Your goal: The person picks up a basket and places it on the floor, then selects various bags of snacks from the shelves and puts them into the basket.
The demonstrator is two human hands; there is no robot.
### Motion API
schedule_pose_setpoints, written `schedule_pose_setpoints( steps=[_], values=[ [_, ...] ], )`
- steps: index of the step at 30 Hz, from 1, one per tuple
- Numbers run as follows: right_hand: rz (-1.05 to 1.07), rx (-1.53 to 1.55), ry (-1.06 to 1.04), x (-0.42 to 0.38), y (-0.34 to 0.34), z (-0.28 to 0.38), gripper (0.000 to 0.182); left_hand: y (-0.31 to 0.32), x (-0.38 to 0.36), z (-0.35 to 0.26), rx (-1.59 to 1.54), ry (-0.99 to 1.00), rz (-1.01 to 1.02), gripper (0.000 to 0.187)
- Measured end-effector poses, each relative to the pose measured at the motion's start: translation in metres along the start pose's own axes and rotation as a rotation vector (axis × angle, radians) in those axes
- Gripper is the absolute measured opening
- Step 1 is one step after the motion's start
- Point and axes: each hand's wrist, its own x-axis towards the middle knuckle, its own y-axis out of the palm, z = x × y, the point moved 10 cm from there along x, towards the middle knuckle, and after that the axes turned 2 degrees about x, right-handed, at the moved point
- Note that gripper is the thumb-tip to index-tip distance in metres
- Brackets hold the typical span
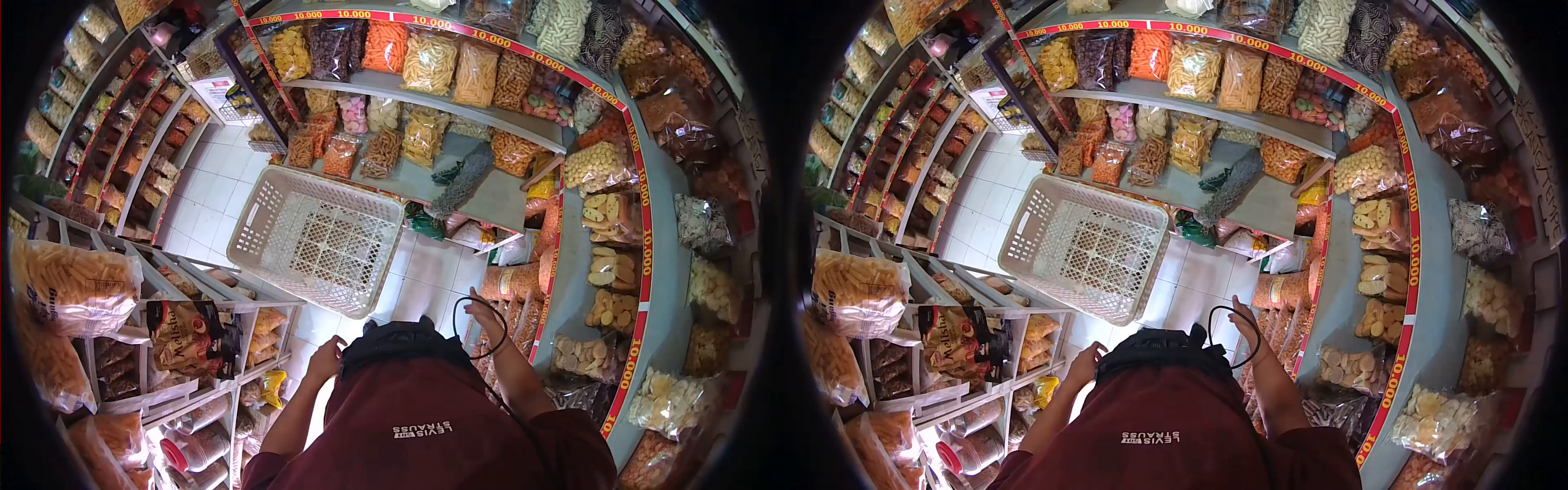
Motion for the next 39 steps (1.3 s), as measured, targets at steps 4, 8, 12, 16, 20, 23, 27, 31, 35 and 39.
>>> schedule_pose_setpoints(
  steps=[4,8,12,16,20,23,27,31,35,39],
  values=[
    [-0.063,0.058,-0.029,-0.012,0.022,0.075,0.071,-0.002,0.007,0.021,0.009,0.200,0.138,0.051],
    [-0.130,0.136,-0.138,-0.004,0.027,0.110,0.064,-0.027,0.034,0.039,-0.098,0.228,0.304,0.077],
    [-0.193,0.028,-0.307,0.000,0.029,0.169,0.056,-0.118,0.082,-0.006,-0.420,0.285,0.001,0.092],
    [-0.187,0.133,-0.420,-0.020,0.038,0.274,0.074,-0.182,0.139,-0.072,-0.632,0.425,-0.166,0.094],
    [-0.168,0.264,-0.593,-0.027,0.043,0.408,0.083,-0.282,0.140,-0.181,-0.667,0.657,-0.341,0.093],
    [-0.175,0.302,-0.738,-0.044,0.044,0.514,0.089,-0.360,0.110,-0.257,-0.684,0.826,-0.449,0.093],
    [-0.220,0.264,-0.886,-0.085,0.044,0.621,0.091,-0.431,0.061,-0.319,-0.700,0.977,-0.529,0.093],
    [-0.250,0.263,-0.964,-0.103,0.043,0.677,0.089,-0.472,0.028,-0.347,-0.708,1.042,-0.571,0.092],
    [-0.252,0.266,-1.001,-0.111,0.051,0.700,0.087,-0.490,0.016,-0.353,-0.718,1.051,-0.600,0.092],
    [-0.204,0.276,-1.003,-0.104,0.062,0.710,0.085,-0.500,0.018,-0.349,-0.723,1.031,-0.618,0.091]
  ],
)
